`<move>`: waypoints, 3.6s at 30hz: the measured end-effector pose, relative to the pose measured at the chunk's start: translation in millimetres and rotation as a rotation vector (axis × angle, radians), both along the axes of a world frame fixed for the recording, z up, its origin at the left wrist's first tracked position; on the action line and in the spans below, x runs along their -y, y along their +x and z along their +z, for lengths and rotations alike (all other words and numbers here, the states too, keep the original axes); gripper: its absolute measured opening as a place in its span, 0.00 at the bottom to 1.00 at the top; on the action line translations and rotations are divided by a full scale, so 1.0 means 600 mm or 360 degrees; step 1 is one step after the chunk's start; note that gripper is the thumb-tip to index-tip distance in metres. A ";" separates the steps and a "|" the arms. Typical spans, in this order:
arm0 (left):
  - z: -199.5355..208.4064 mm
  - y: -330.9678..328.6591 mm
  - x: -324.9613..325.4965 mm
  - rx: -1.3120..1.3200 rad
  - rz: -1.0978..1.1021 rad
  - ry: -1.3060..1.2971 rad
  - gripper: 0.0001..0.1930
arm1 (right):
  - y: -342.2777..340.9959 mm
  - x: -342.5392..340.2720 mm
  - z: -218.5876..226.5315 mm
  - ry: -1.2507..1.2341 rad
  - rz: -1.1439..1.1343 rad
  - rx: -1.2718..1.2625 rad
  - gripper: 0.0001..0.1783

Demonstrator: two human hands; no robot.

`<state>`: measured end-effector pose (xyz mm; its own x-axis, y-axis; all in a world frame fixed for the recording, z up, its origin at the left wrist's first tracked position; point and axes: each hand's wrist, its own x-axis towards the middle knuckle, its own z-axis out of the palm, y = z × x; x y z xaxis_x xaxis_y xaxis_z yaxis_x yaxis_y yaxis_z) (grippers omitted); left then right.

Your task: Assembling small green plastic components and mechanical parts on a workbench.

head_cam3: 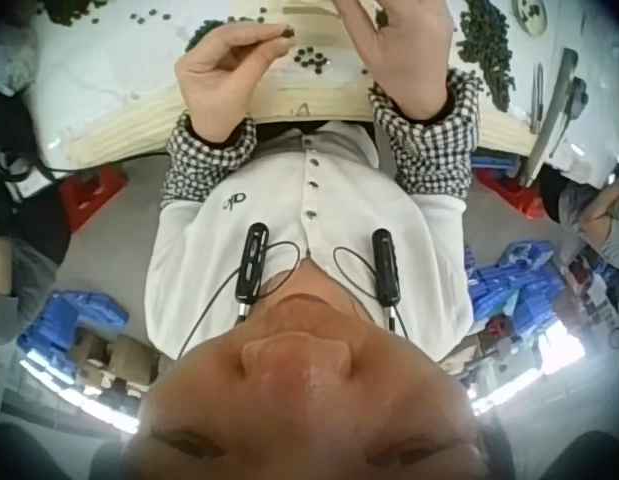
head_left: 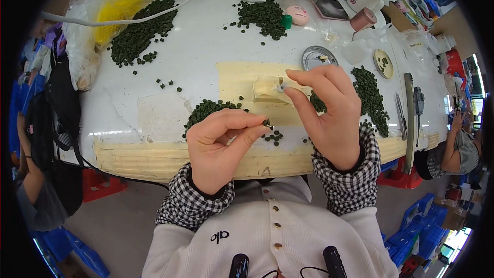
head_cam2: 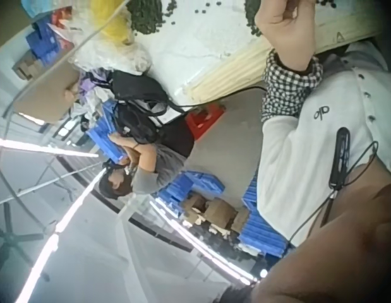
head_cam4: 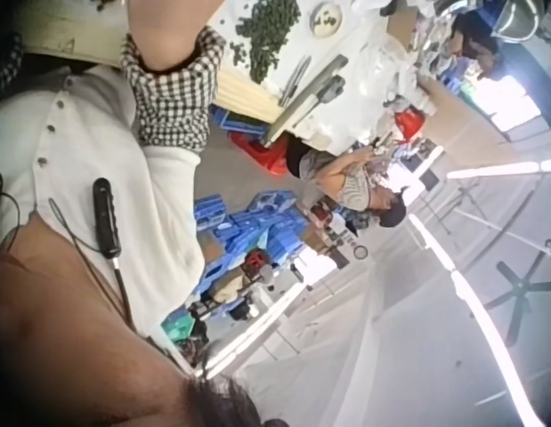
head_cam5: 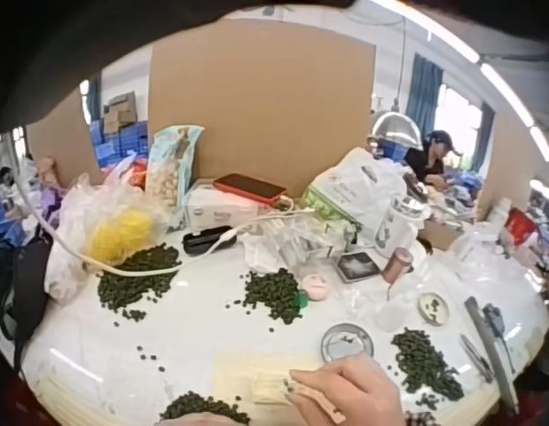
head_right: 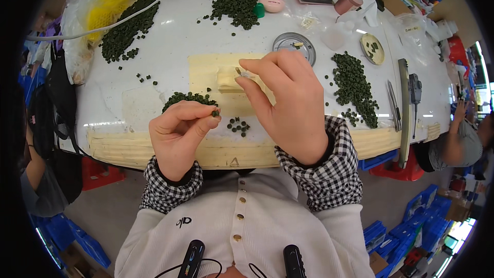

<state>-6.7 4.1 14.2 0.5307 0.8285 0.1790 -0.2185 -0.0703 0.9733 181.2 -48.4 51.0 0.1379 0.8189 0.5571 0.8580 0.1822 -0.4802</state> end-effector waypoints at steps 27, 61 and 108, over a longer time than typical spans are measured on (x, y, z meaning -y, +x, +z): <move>-0.006 0.001 0.000 -0.0029 0.0037 -0.0058 0.09 | -0.020 0.014 0.015 -0.0324 0.0581 -0.0799 0.09; -0.010 -0.004 0.001 0.0049 0.0061 -0.0124 0.09 | -0.048 0.058 -0.012 -0.0299 0.0401 -0.0587 0.20; -0.011 -0.007 -0.003 0.0023 -0.0089 -0.0127 0.09 | -0.048 0.068 -0.045 -0.0120 0.0507 -0.0609 0.21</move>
